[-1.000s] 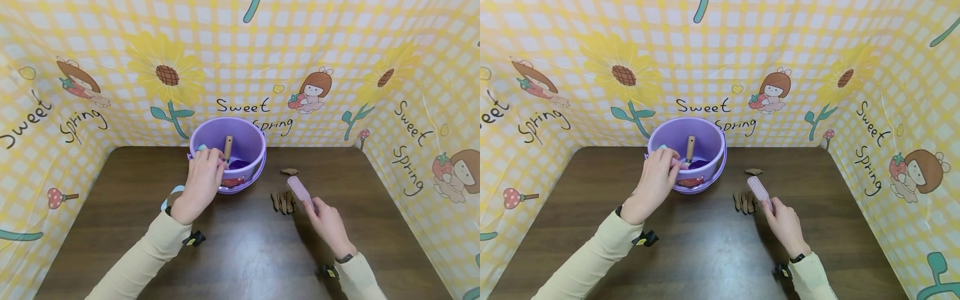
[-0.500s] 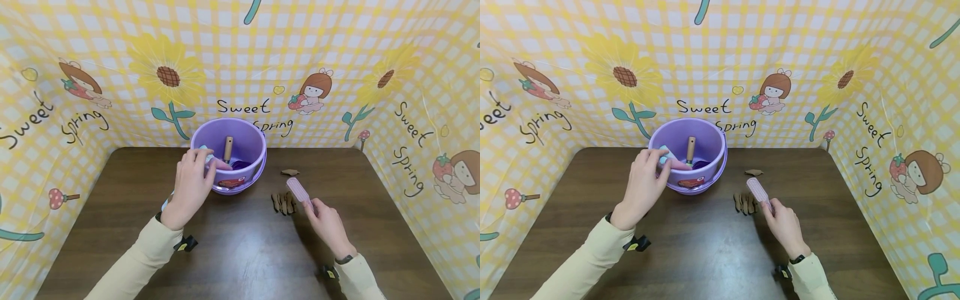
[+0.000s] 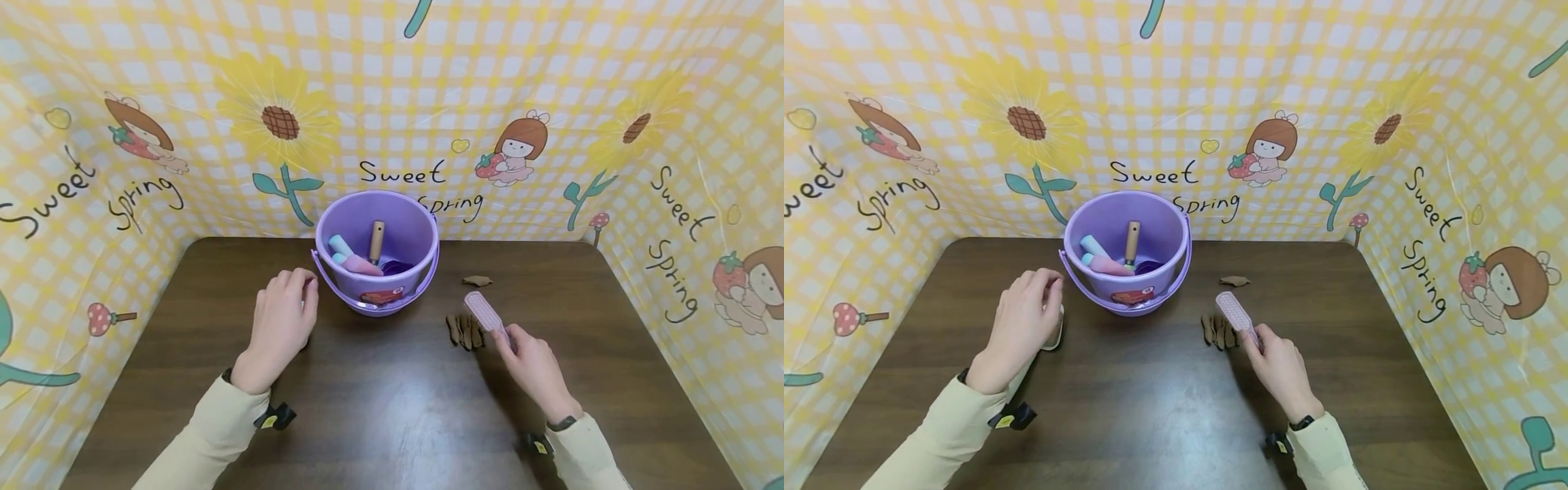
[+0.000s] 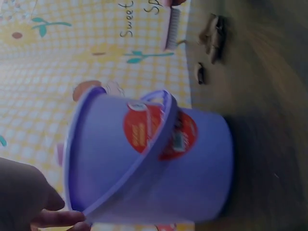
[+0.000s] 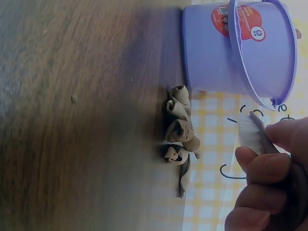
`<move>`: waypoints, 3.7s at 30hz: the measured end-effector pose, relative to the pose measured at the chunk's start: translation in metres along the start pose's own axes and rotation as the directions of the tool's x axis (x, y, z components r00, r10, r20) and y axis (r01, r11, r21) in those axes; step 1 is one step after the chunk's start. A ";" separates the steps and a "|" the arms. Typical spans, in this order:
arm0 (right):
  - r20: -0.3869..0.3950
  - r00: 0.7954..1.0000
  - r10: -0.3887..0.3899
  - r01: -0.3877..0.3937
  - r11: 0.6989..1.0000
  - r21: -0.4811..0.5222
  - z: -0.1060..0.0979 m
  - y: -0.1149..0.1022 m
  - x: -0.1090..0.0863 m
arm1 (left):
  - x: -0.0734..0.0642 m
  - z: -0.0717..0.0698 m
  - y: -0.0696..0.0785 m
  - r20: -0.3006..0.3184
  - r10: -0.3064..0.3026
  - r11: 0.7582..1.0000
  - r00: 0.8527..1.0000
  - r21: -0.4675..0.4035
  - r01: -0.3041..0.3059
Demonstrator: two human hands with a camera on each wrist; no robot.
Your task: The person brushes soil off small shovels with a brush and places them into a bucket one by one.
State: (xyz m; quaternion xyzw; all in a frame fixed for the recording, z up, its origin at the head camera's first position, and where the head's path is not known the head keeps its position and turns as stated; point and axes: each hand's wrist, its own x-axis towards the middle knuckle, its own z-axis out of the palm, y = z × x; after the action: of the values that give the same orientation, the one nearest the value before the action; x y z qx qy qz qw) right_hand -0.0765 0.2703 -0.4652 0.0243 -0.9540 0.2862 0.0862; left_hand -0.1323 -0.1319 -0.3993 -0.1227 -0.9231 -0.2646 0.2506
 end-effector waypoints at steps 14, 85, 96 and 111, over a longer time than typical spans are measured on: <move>0.025 1.000 -0.014 0.015 1.000 -0.018 0.000 0.000 0.001 | -0.043 -0.018 -0.056 0.465 -0.226 0.961 0.856 0.249 0.118; 0.070 0.992 -0.108 0.107 0.994 0.017 0.009 -0.029 0.001 | -0.033 0.044 0.060 0.591 0.133 0.981 0.796 -0.191 -0.022; 0.065 0.981 -0.183 0.182 0.983 0.028 0.015 -0.042 0.001 | -0.021 0.067 0.080 0.496 0.145 0.967 0.856 -0.253 -0.017; 0.040 0.982 -0.184 0.182 0.982 0.044 0.023 -0.045 0.001 | -0.024 0.072 0.090 0.431 0.186 0.955 0.883 -0.292 -0.059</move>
State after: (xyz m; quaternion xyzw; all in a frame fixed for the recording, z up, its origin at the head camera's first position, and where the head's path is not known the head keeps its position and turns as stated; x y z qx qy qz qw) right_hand -0.0763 0.2201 -0.4590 0.1198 -0.9434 0.2958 0.0904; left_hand -0.1082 -0.0195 -0.4268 -0.2727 -0.9013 -0.3356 0.0256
